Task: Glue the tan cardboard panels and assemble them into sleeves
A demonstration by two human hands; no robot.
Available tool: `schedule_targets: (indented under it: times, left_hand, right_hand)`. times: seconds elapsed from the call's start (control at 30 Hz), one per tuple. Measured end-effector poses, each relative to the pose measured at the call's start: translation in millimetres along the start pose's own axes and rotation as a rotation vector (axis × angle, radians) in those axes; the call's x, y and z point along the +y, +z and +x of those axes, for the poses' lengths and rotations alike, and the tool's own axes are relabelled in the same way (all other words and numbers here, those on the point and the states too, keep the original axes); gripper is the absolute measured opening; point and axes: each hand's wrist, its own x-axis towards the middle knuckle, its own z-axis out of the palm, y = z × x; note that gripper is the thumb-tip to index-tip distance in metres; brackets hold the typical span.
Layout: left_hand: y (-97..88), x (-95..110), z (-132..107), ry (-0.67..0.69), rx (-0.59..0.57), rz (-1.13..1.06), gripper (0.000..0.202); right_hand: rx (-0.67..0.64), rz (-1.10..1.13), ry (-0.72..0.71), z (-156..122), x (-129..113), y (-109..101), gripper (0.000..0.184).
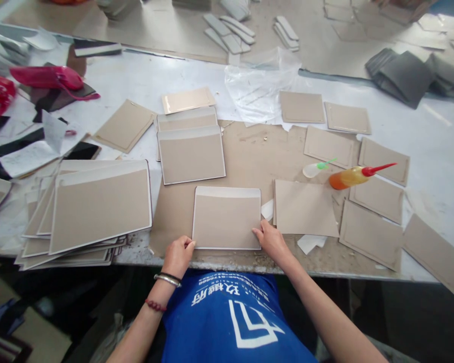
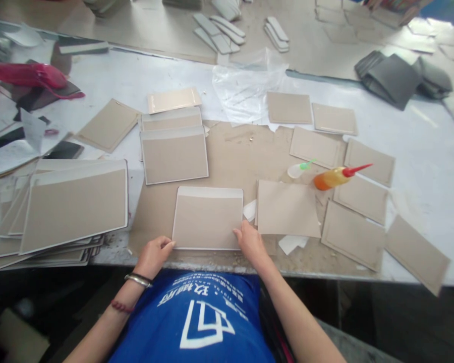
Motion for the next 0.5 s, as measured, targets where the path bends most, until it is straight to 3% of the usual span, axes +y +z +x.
schedule_targets:
  times: [0.5]
  left_hand:
    - [-2.2,1.6,3.4,0.010,-0.033,0.034,0.017]
  right_hand:
    - [-0.007,-0.033,0.012,1.2,-0.3,-0.2,0.010]
